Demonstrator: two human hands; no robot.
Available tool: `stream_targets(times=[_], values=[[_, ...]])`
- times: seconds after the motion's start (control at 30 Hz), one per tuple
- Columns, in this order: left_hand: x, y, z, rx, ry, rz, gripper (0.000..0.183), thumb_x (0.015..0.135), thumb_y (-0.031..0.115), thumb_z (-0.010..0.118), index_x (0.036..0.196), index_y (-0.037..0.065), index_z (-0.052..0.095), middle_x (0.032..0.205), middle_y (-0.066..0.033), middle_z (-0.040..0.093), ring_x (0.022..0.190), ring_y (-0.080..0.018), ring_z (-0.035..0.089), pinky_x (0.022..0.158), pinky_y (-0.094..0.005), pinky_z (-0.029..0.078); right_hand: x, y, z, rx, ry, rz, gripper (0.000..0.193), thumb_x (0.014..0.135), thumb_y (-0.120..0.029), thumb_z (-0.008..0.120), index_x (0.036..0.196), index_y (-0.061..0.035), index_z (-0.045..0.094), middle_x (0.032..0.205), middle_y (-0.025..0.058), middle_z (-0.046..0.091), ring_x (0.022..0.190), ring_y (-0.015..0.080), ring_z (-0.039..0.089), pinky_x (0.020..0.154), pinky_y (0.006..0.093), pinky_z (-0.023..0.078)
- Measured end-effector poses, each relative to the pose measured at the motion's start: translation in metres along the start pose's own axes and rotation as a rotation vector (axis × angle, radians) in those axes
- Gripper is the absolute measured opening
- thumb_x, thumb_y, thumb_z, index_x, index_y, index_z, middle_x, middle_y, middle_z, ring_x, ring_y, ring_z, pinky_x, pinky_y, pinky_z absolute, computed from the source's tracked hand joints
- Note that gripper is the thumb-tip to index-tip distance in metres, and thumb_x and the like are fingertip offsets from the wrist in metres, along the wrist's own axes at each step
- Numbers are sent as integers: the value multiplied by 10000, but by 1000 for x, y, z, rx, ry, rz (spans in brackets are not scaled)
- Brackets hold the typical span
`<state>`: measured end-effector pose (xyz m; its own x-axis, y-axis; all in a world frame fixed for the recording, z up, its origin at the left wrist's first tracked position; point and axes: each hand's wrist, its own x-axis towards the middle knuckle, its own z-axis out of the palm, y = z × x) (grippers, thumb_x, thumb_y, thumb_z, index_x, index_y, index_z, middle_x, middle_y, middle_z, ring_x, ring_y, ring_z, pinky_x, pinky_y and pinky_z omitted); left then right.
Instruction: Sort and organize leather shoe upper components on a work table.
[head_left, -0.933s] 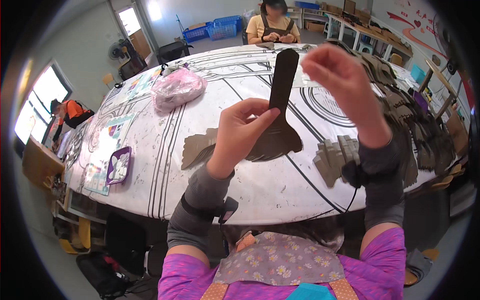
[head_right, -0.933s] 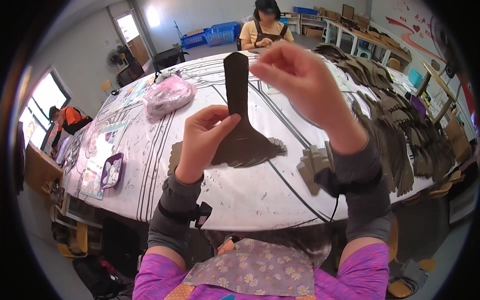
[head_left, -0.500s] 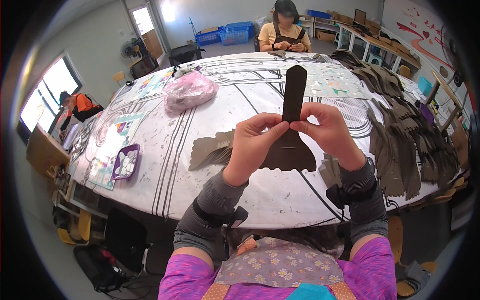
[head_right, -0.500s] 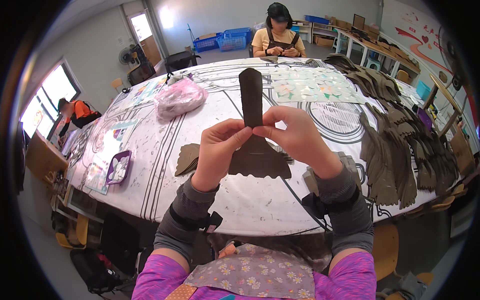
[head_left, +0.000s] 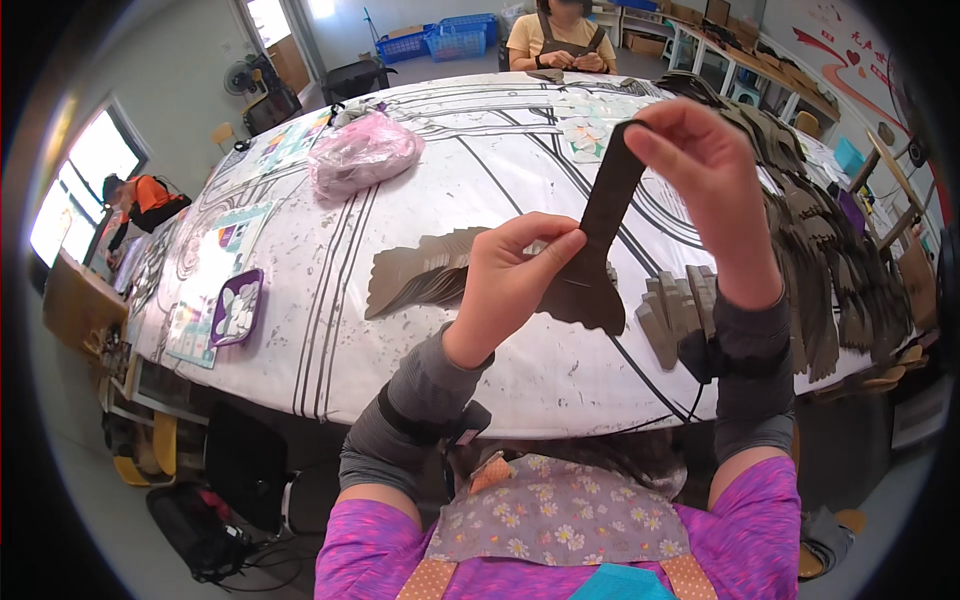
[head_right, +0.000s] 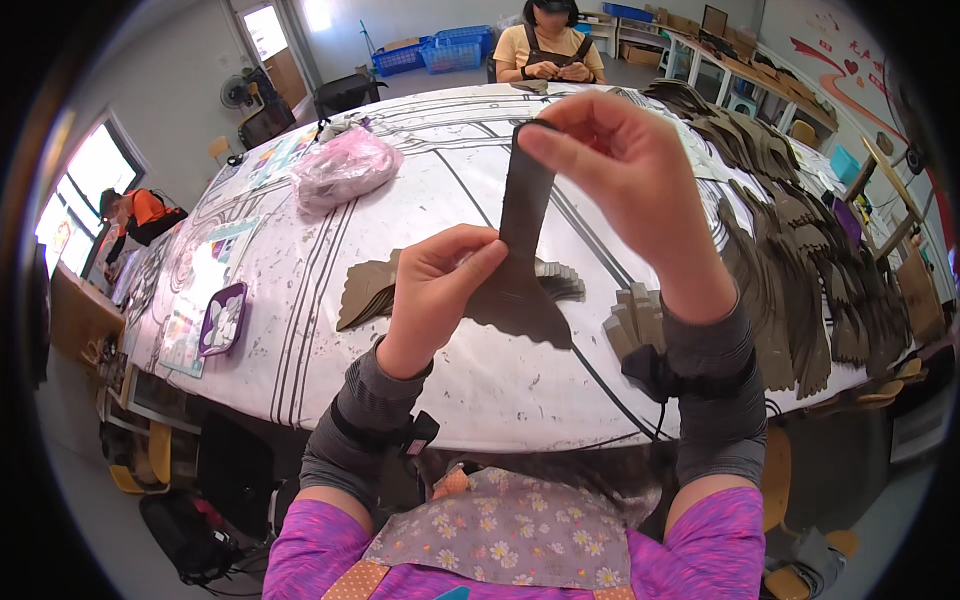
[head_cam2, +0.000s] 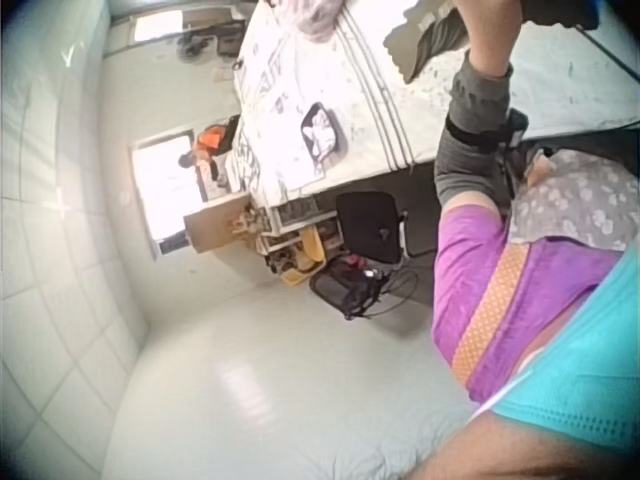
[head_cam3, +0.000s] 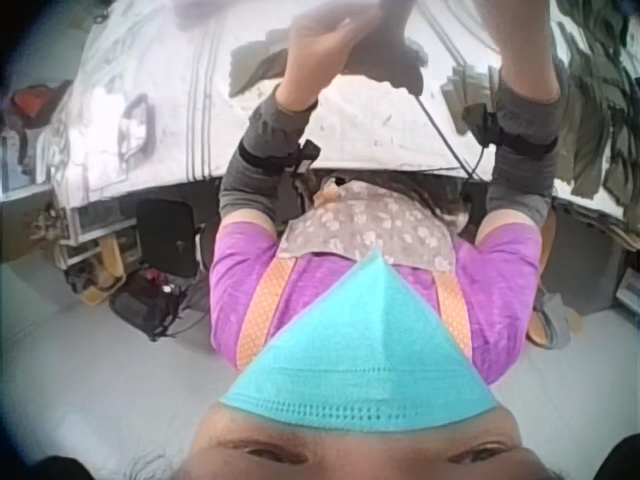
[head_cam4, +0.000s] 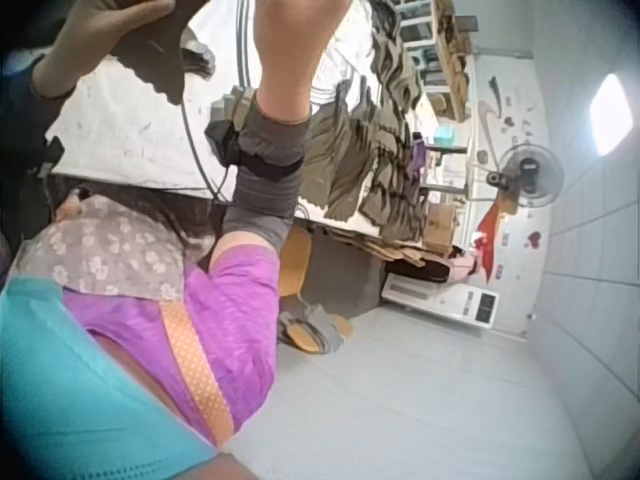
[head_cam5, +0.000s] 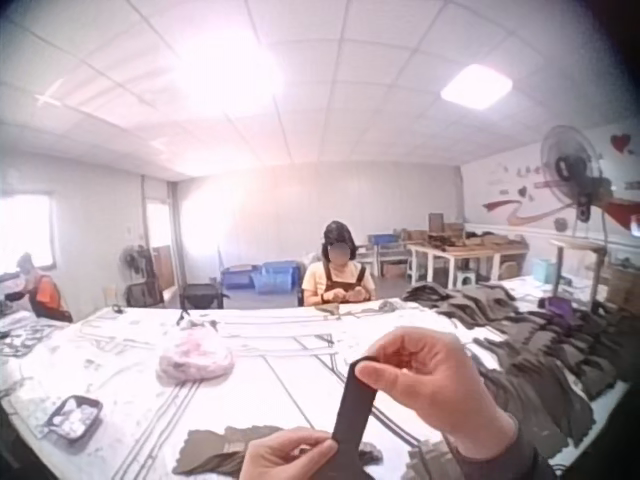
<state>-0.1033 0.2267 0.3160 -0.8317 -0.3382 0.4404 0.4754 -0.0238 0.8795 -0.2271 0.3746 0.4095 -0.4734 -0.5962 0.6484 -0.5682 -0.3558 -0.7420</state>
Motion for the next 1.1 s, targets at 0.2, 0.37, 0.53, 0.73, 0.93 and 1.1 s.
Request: stream_targets(times=[0.2, 0.37, 0.53, 0.73, 0.93, 1.1], values=[[-8, -4, -7, 149, 103, 132, 480, 919, 23, 591, 1376, -13, 448, 1199, -147, 610, 1110, -149, 563, 922, -267, 464, 18, -23, -14, -145, -6, -69, 120, 871, -136, 710, 920, -27, 700, 831, 8, 680, 749, 43, 593, 676, 176, 461], [-20, -10, -25, 129, 146, 80, 454, 926, 30, 577, 1364, -12, 462, 1192, -143, 616, 1110, -153, 565, 966, -273, 431, 21, -21, -45, -248, 84, -20, 131, 873, -163, 707, 939, -51, 692, 745, -56, 581, 657, 22, 479, 613, 173, 384], [-41, -20, -54, 146, 147, -6, 426, 916, -24, 569, 1335, -2, 495, 1129, -125, 646, 1040, -146, 610, 876, -252, 485, 0, -18, -80, -99, 30, 44, 184, 979, -198, 546, 1072, -55, 614, 950, 135, 697, 488, 20, 413, 445, 153, 318], [-98, -39, -116, 593, 106, -157, 335, 877, -46, 586, 1211, -35, 591, 1026, -123, 677, 979, -161, 633, 904, -285, 467, -78, -60, -138, -254, 173, 53, 219, 1008, -213, 482, 1111, -50, 588, 864, 97, 668, 479, 18, 415, 407, 147, 305], [-157, -47, -161, 594, 323, -343, 278, 930, 7, 556, 1198, -50, 595, 1047, -119, 665, 977, -172, 629, 884, -286, 481, -139, -74, -233, -643, 350, 441, 184, 990, -244, 520, 1044, -84, 593, 779, 26, 618, 475, 14, 431, 428, 155, 308], [-162, -45, -157, 591, 431, -361, 273, 956, 67, 554, 1202, -46, 591, 1051, -108, 657, 968, -158, 614, 892, -279, 474, -178, 30, -330, -840, 354, 864, 192, 953, -275, 576, 1007, -91, 589, 749, -17, 581, 544, 41, 505, 505, 178, 375]])
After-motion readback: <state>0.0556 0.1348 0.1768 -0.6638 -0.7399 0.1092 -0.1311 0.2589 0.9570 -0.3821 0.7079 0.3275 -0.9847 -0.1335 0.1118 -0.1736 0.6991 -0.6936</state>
